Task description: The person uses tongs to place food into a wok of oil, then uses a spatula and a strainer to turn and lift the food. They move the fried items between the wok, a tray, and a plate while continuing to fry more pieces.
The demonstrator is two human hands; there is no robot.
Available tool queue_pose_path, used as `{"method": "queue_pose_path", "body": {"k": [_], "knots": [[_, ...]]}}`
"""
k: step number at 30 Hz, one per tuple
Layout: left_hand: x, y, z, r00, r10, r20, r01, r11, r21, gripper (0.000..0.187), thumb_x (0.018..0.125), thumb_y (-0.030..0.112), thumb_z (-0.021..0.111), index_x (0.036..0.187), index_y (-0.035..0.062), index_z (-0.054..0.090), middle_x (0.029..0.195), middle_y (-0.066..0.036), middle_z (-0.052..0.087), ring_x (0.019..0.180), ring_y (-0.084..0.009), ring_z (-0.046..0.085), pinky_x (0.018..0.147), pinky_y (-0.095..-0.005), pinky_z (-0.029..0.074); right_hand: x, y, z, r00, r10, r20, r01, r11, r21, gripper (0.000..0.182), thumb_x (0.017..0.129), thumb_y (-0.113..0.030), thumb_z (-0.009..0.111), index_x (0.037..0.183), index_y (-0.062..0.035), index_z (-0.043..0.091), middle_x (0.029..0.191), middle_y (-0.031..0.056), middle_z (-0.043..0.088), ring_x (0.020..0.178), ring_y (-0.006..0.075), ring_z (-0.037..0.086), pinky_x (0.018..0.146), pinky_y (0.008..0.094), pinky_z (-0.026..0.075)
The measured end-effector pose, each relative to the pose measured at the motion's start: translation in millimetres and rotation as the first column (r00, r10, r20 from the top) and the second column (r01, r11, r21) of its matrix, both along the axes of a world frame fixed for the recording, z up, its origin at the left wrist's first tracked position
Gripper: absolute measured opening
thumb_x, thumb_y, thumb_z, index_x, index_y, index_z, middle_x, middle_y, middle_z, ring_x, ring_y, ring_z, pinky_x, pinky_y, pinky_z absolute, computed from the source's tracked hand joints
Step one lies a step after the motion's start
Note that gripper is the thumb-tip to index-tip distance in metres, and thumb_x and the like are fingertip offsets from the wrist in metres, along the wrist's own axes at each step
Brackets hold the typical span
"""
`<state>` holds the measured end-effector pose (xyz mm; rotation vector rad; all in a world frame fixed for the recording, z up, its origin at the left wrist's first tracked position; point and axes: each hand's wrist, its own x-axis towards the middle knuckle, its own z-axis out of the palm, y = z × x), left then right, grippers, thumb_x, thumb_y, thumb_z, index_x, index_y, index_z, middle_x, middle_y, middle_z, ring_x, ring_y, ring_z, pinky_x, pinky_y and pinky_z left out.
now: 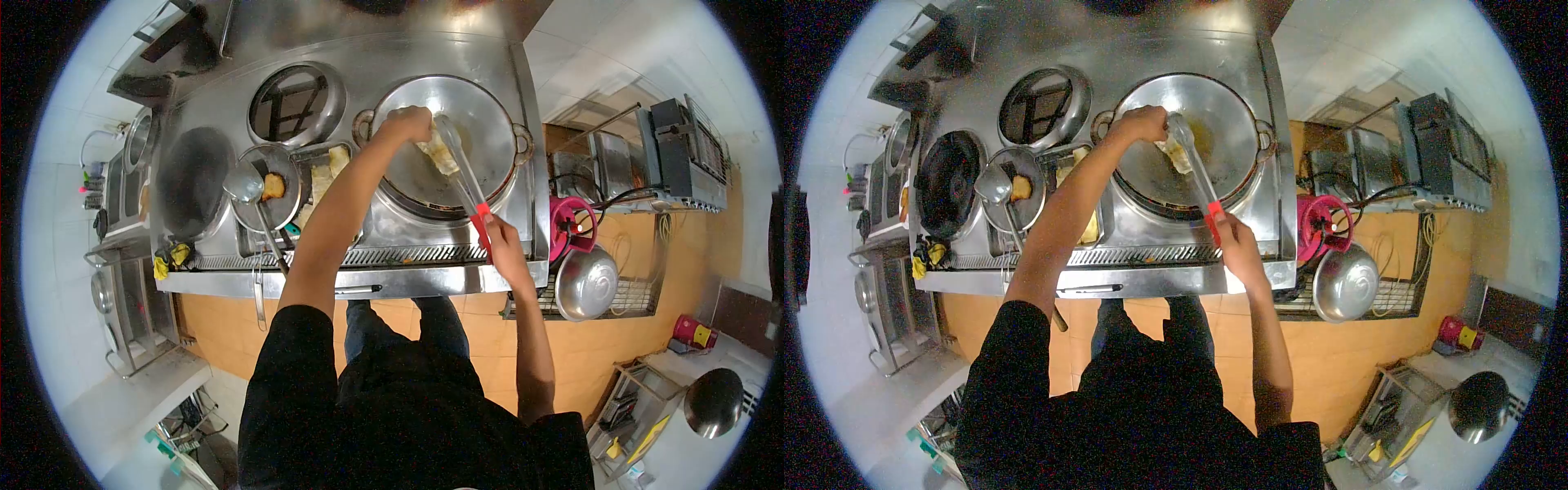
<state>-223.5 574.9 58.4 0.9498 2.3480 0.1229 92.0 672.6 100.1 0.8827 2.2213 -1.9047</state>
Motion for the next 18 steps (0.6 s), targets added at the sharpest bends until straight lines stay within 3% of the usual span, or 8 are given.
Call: {"method": "queue_pose_path", "body": {"k": [4,8,10,11,13,15,17,18], "knots": [[0,-7,-12,0.984,0.119,-0.134,-0.105,0.989,0.105,0.034,0.077,0.025,0.07,0.102,0.002,0.069,0.107,-0.021,0.069,0.102,-0.0348,0.067,0.089,-0.0458,0.052,-31,33,11,0.982,0.138,0.128,-0.141,0.99,0.014,0.051,0.099,-0.049,0.047,0.085,-0.0019,0.062,0.063,0.0001,0.051,0.053,0.0095,0.048,0.046,0.0273,0.035],[10,-46,17,0.909,0.336,-0.248,-0.325,0.942,0.084,0.025,0.085,0.021,0.058,0.093,-0.0014,0.068,0.099,-0.022,0.069,0.098,-0.0376,0.067,0.086,-0.0479,0.053,-60,55,20,0.973,0.22,0.077,-0.225,0.972,0.07,0.053,0.097,-0.052,0.048,0.088,-0.0021,0.063,0.063,-0.0003,0.052,0.05,0.0105,0.049,0.044,0.0268,0.04],[51,-101,24,0.795,0.543,-0.269,-0.473,0.834,0.285,0.023,0.082,0.023,0.059,0.087,0.0026,0.069,0.091,-0.02,0.069,0.092,-0.0392,0.066,0.082,-0.0485,0.053,-73,68,23,0.947,0.291,0.134,-0.304,0.948,0.094,0.055,0.096,-0.054,0.047,0.089,-0.0014,0.063,0.063,-0.0001,0.052,0.049,0.0108,0.049,0.042,0.0268,0.041],[92,-135,63,0.888,0.417,-0.196,-0.344,0.883,0.32,0.027,0.087,0.023,0.053,0.098,0.0036,0.069,0.097,-0.021,0.069,0.091,-0.0393,0.067,0.078,-0.05,0.052,-80,75,24,0.947,0.295,0.127,-0.308,0.946,0.104,0.055,0.096,-0.054,0.047,0.089,-0.0014,0.063,0.063,-0.0001,0.052,0.049,0.0108,0.049,0.042,0.0268,0.041],[160,-177,95,0.88,0.468,-0.082,-0.426,0.854,0.301,0.025,0.086,0.028,0.057,0.086,0.0065,0.07,0.087,-0.017,0.069,0.085,-0.0374,0.066,0.073,-0.0489,0.051,-94,92,31,0.887,0.393,0.244,-0.437,0.884,0.167,0.056,0.096,-0.054,0.047,0.093,-0.0004,0.064,0.063,0.0001,0.052,0.049,0.0116,0.051,0.042,0.0267,0.041],[198,-218,85,0.903,0.374,0.211,-0.428,0.809,0.402,0.024,0.081,0.03,0.069,0.09,0.0077,0.072,0.084,-0.015,0.07,0.082,-0.0349,0.067,0.072,-0.0419,0.051,-114,98,55,0.847,0.428,0.314,-0.506,0.83,0.233,0.059,0.096,-0.056,0.046,0.098,0.0003,0.065,0.064,0.0013,0.055,0.05,0.0127,0.052,0.042,0.0268,0.041],[227,-241,88,0.838,0.384,0.387,-0.517,0.786,0.34,0.027,0.082,0.028,0.071,0.098,0.0063,0.071,0.086,-0.015,0.071,0.083,-0.0328,0.068,0.073,-0.039,0.052,-140,99,88,0.691,0.597,0.408,-0.721,0.61,0.329,0.064,0.093,-0.062,0.044,0.095,-0.0018,0.065,0.063,0.0014,0.055,0.05,0.0133,0.052,0.042,0.0277,0.041],[237,-246,89,0.831,0.413,0.372,-0.538,0.767,0.351,0.027,0.083,0.028,0.07,0.099,0.0059,0.071,0.088,-0.014,0.071,0.085,-0.0326,0.068,0.074,-0.0391,0.052,-156,102,94,0.694,0.593,0.408,-0.718,0.607,0.341,0.064,0.093,-0.062,0.044,0.095,-0.0018,0.065,0.063,0.0014,0.055,0.05,0.0133,0.052,0.042,0.0277,0.041]]}}
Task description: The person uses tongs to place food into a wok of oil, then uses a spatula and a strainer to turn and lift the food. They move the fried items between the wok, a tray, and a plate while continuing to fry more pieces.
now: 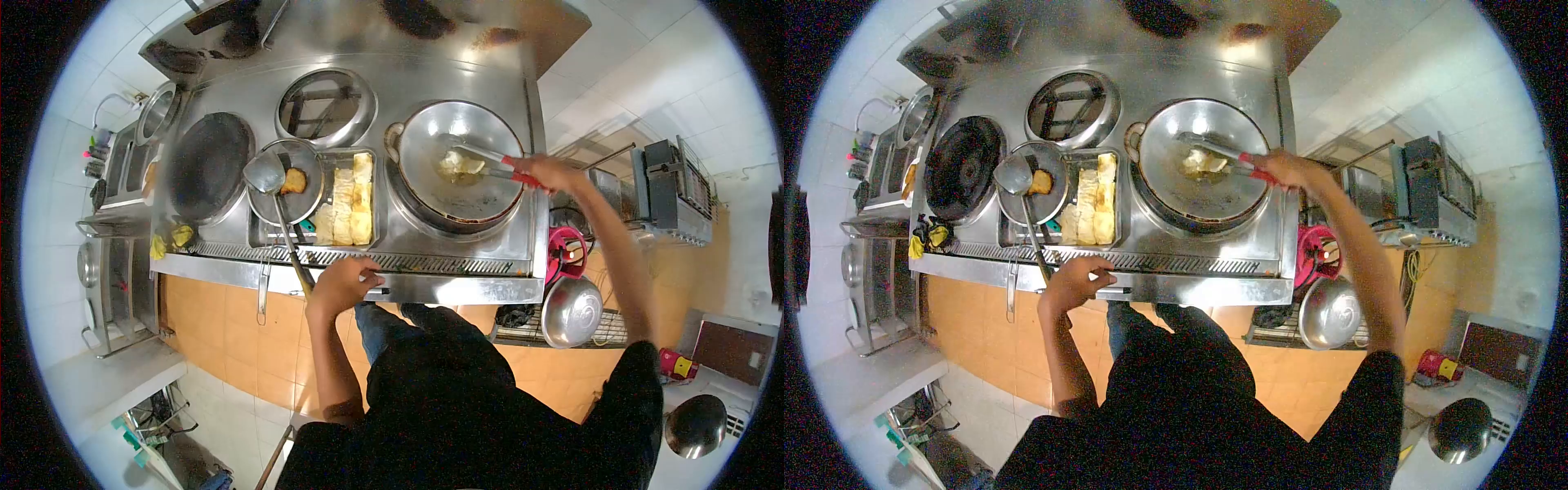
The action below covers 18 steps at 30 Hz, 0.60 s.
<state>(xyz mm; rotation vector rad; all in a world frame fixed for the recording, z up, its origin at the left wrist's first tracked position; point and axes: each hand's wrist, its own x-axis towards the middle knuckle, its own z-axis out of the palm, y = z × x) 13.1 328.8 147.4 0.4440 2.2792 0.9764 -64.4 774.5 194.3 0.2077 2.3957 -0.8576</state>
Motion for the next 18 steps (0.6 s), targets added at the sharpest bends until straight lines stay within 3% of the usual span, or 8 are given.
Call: {"method": "queue_pose_path", "body": {"k": [2,3,5,8,11,15,18], "knots": [[13,-6,1,0.999,0.034,-0.019,-0.034,0.999,0.011,0.027,0.083,0.028,0.069,0.099,0.0056,0.07,0.09,-0.014,0.072,0.087,-0.0323,0.068,0.074,-0.0392,0.052,-35,4,11,0.97,-0.017,0.241,-0.019,0.989,0.147,0.054,0.095,-0.058,0.045,0.086,-0.0086,0.066,0.06,0.0002,0.05,0.044,0.0101,0.043,0.04,0.0272,0.037],[16,-7,1,0.997,0.069,-0.027,-0.069,0.998,0.003,0.029,0.084,0.026,0.069,0.102,0.0034,0.069,0.091,-0.015,0.072,0.084,-0.03,0.069,0.07,-0.0384,0.052,-49,1,20,0.972,-0.022,0.236,-0.016,0.987,0.157,0.054,0.095,-0.058,0.045,0.086,-0.0086,0.066,0.06,0.0002,0.05,0.044,0.0101,0.043,0.04,0.0272,0.037],[18,-11,1,0.994,0.102,-0.044,-0.102,0.995,0.01,0.03,0.086,0.025,0.069,0.105,0.0012,0.067,0.091,-0.016,0.072,0.081,-0.0277,0.07,0.067,-0.0376,0.053,-73,-12,44,0.865,-0.055,0.499,-0.046,0.981,0.189,0.055,0.092,-0.062,0.047,0.089,-0.0115,0.068,0.06,-0.0018,0.048,0.044,0.0086,0.039,0.04,0.0267,0.034],[18,-21,6,0.998,0.053,-0.031,-0.054,0.998,-0.038,0.033,0.085,0.028,0.067,0.11,0.0067,0.067,0.095,-0.012,0.072,0.094,-0.032,0.067,0.081,-0.0418,0.05,-93,-35,59,0.833,-0.132,0.538,-0.046,0.951,0.305,0.057,0.088,-0.066,0.05,0.085,-0.0127,0.068,0.06,-0.0031,0.047,0.044,0.0074,0.034,0.04,0.026,0.03],[17,-39,13,0.994,0.103,0.041,-0.103,0.994,0.018,0.032,0.086,0.028,0.066,0.11,0.0069,0.067,0.096,-0.012,0.072,0.094,-0.033,0.066,0.081,-0.0418,0.05,-98,-44,63,0.842,-0.175,0.511,0.006,0.949,0.316,0.058,0.082,-0.071,0.056,0.074,-0.0144,0.063,0.058,-0.0056,0.049,0.043,0.005,0.036,0.039,0.0238,0.027],[18,-68,9,0.991,0.131,-0.024,-0.131,0.991,0.011,0.031,0.086,0.027,0.066,0.11,0.0071,0.067,0.095,-0.012,0.072,0.094,-0.0337,0.066,0.08,-0.0424,0.05,-89,-46,64,0.82,-0.153,0.552,-0.041,0.946,0.323,0.056,0.082,-0.07,0.058,0.074,-0.015,0.065,0.057,-0.0066,0.049,0.041,0.0048,0.034,0.038,0.0238,0.026],[17,-80,17,0.988,0.155,-0.006,-0.155,0.988,-0.025,0.033,0.086,0.027,0.066,0.111,0.006,0.067,0.094,-0.013,0.072,0.092,-0.0343,0.067,0.079,-0.0435,0.05,-78,-41,63,0.781,-0.229,0.581,0.0,0.93,0.368,0.057,0.083,-0.069,0.057,0.079,-0.0138,0.069,0.057,-0.0068,0.048,0.041,0.0062,0.034,0.037,0.0249,0.027]]}}
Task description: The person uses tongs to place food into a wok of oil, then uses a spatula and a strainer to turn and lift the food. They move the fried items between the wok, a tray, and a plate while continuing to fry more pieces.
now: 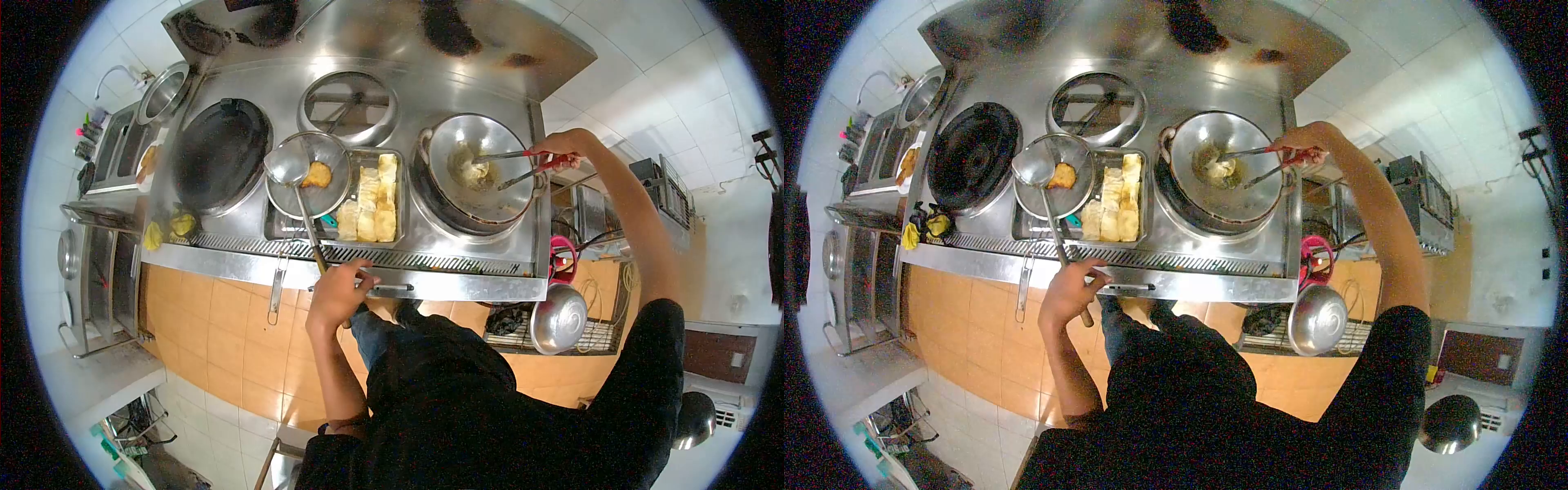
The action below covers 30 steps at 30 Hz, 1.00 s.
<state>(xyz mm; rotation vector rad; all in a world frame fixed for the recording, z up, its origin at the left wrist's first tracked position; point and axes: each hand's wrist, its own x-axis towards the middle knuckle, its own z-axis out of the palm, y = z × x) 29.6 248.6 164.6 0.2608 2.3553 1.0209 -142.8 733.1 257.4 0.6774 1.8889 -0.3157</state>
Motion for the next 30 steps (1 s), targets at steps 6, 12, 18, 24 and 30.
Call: {"method": "queue_pose_path", "body": {"k": [6,12,18,24,30], "knots": [[3,-4,-4,1.0,-0.015,-0.006,0.015,1.0,0.023,0.034,0.085,0.028,0.067,0.11,0.005,0.066,0.093,-0.015,0.072,0.091,-0.0333,0.068,0.079,-0.0417,0.051,19,19,17,0.988,0.045,-0.149,-0.039,0.998,0.044,0.059,0.083,-0.069,0.054,0.08,-0.012,0.067,0.059,-0.0034,0.05,0.044,0.01,0.038,0.039,0.0269,0.031],[4,9,2,0.999,-0.049,-0.022,0.05,0.998,0.037,0.033,0.086,0.027,0.067,0.11,0.0048,0.066,0.091,-0.014,0.072,0.088,-0.0321,0.069,0.077,-0.0396,0.052,53,39,-23,0.77,0.325,-0.548,-0.254,0.946,0.203,0.063,0.092,-0.062,0.046,0.092,-0.0029,0.067,0.072,0.0117,0.064,0.061,0.0251,0.062,0.058,0.0404,0.05],[15,13,-3,1.0,-0.008,0.026,0.006,0.996,0.085,0.033,0.086,0.027,0.068,0.11,0.0045,0.065,0.091,-0.014,0.072,0.088,-0.0327,0.069,0.076,-0.0398,0.051,126,23,-30,0.391,0.623,-0.677,-0.378,0.78,0.498,0.05,0.091,-0.052,0.054,0.105,-0.006,0.066,0.077,0.0225,0.068,0.077,0.0407,0.067,0.07,0.0501,0.054],[19,42,-7,1.0,-0.029,0.005,0.028,0.995,0.095,0.034,0.086,0.028,0.069,0.11,0.0047,0.065,0.091,-0.014,0.073,0.089,-0.0322,0.069,0.077,-0.0394,0.052,170,2,-79,0.416,0.659,-0.627,-0.261,0.747,0.611,0.043,0.089,-0.039,0.061,0.121,-0.0112,0.059,0.093,0.0183,0.069,0.078,0.0404,0.067,0.069,0.0494,0.055],[16,58,-9,0.996,-0.068,0.051,0.064,0.994,0.087,0.039,0.085,0.031,0.069,0.114,0.0057,0.066,0.093,-0.012,0.073,0.09,-0.0317,0.069,0.079,-0.0394,0.051,175,-4,-109,0.346,0.649,-0.677,-0.246,0.76,0.602,0.048,0.086,-0.034,0.064,0.127,-0.0096,0.056,0.101,0.0177,0.067,0.08,0.039,0.068,0.07,0.0487,0.055]]}}
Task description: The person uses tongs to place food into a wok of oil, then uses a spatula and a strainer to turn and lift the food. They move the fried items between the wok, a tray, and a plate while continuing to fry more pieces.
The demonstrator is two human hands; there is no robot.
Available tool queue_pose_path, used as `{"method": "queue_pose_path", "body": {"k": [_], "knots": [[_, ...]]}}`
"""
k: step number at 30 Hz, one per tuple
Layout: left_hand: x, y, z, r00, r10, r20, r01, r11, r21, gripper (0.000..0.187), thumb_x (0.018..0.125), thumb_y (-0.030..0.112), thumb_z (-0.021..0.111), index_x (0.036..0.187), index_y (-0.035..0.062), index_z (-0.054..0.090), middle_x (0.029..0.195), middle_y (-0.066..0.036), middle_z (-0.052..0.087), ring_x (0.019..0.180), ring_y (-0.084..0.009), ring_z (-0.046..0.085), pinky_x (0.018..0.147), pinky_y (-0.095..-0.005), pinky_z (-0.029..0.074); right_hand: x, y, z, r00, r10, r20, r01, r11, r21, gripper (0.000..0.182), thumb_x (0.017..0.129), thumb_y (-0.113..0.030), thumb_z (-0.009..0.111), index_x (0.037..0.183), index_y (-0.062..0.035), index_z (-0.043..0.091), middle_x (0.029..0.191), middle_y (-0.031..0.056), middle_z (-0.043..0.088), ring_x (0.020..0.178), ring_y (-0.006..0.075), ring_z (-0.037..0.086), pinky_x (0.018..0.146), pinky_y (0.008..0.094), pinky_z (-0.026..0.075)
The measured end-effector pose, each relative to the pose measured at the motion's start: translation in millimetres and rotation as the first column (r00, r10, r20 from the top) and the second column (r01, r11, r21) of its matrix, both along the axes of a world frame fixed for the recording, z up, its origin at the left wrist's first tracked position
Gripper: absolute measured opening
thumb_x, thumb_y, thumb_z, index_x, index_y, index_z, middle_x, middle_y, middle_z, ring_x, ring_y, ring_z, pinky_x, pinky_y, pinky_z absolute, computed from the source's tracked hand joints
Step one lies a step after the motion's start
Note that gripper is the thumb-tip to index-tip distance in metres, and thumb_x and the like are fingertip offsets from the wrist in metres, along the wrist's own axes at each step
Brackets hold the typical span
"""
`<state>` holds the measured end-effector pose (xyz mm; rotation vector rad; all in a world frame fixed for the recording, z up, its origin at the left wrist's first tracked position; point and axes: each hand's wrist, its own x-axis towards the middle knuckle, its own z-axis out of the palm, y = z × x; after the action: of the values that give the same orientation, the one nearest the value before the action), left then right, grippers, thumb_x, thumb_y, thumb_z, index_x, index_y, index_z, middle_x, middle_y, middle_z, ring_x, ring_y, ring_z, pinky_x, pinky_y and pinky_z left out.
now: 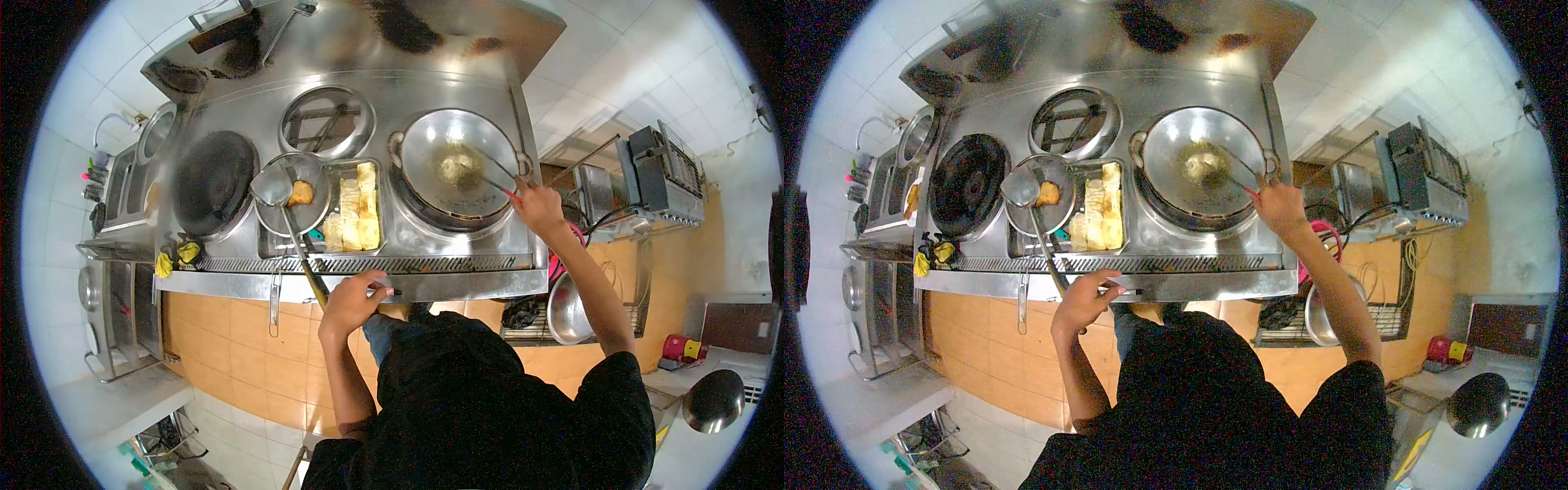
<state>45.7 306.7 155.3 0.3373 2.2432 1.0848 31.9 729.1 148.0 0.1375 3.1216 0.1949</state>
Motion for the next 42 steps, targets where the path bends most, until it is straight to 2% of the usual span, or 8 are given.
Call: {"method": "queue_pose_path", "body": {"k": [3,5,21,28,34,36,40,42], "knots": [[-2,1,4,0.999,-0.026,-0.038,0.024,0.998,-0.058,0.038,0.085,0.031,0.069,0.112,0.0042,0.066,0.093,-0.012,0.073,0.091,-0.0317,0.068,0.08,-0.0395,0.051,-3,0,1,0.998,0.065,-0.027,-0.065,0.998,0.004,0.05,0.085,-0.032,0.063,0.128,-0.0062,0.056,0.091,0.0188,0.068,0.077,0.0358,0.069,0.065,0.0471,0.056],[-3,0,5,0.994,-0.068,-0.085,0.064,0.997,-0.049,0.042,0.088,0.027,0.069,0.118,-0.0002,0.062,0.094,-0.017,0.072,0.065,-0.0232,0.069,0.066,-0.0357,0.053,-6,-2,3,0.999,0.044,0.021,-0.045,0.999,0.02,0.05,0.085,-0.031,0.063,0.129,-0.0075,0.055,0.093,0.0187,0.068,0.077,0.0359,0.069,0.066,0.0477,0.056],[-2,-7,-2,0.997,-0.025,-0.07,0.025,1.0,0.001,0.04,0.088,0.028,0.069,0.116,-0.0002,0.063,0.094,-0.018,0.072,0.079,-0.0278,0.072,0.072,-0.0365,0.055,-15,-7,8,0.993,0.048,0.111,-0.059,0.994,0.096,0.053,0.088,-0.037,0.058,0.133,-0.0106,0.052,0.096,0.0176,0.067,0.078,0.0356,0.069,0.065,0.0476,0.056],[-5,-10,0,0.995,-0.031,-0.092,0.029,0.999,-0.021,0.038,0.088,0.026,0.068,0.115,-0.0002,0.064,0.094,-0.02,0.072,0.084,-0.0296,0.072,0.074,-0.0373,0.055,-15,-7,3,0.996,-0.01,0.084,0.003,0.996,0.087,0.051,0.086,-0.035,0.063,0.13,-0.0104,0.055,0.1,0.0178,0.066,0.079,0.0364,0.068,0.067,0.0469,0.056],[-6,-10,-5,0.993,-0.049,-0.109,0.047,0.999,-0.015,0.037,0.088,0.024,0.068,0.115,-0.0002,0.063,0.094,-0.02,0.072,0.085,-0.03,0.072,0.074,-0.0371,0.055,-13,11,-1,0.998,-0.046,0.051,0.037,0.987,0.154,0.049,0.091,-0.04,0.057,0.131,-0.0113,0.054,0.1,0.017,0.068,0.077,0.0349,0.07,0.063,0.0456,0.057],[-5,-10,-5,0.992,-0.058,-0.111,0.058,0.998,-0.012,0.037,0.088,0.024,0.068,0.115,0.0,0.063,0.094,-0.02,0.072,0.084,-0.0299,0.072,0.074,-0.0372,0.055,-7,12,3,0.997,-0.053,-0.047,0.058,0.992,0.113,0.047,0.091,-0.04,0.056,0.128,-0.0113,0.055,0.098,0.0181,0.068,0.077,0.0364,0.07,0.064,0.0466,0.057],[-6,-8,-3,0.992,-0.076,-0.102,0.073,0.997,-0.04,0.036,0.089,0.025,0.067,0.116,0.0009,0.063,0.095,-0.019,0.072,0.083,-0.0294,0.072,0.073,-0.0373,0.055,2,11,11,0.991,-0.132,0.001,0.132,0.99,0.055,0.046,0.091,-0.04,0.057,0.127,-0.0123,0.056,0.097,0.0193,0.068,0.076,0.0379,0.069,0.064,0.0483,0.057],[-6,-7,-2,0.992,-0.078,-0.104,0.074,0.996,-0.04,0.036,0.089,0.025,0.067,0.115,0.0012,0.063,0.095,-0.019,0.072,0.083,-0.0292,0.072,0.073,-0.0372,0.055,9,20,3,0.989,-0.138,-0.047,0.139,0.99,0.016,0.055,0.086,-0.035,0.064,0.135,-0.0156,0.05,0.095,0.02,0.068,0.076,0.0389,0.068,0.063,0.0483,0.055]]}}
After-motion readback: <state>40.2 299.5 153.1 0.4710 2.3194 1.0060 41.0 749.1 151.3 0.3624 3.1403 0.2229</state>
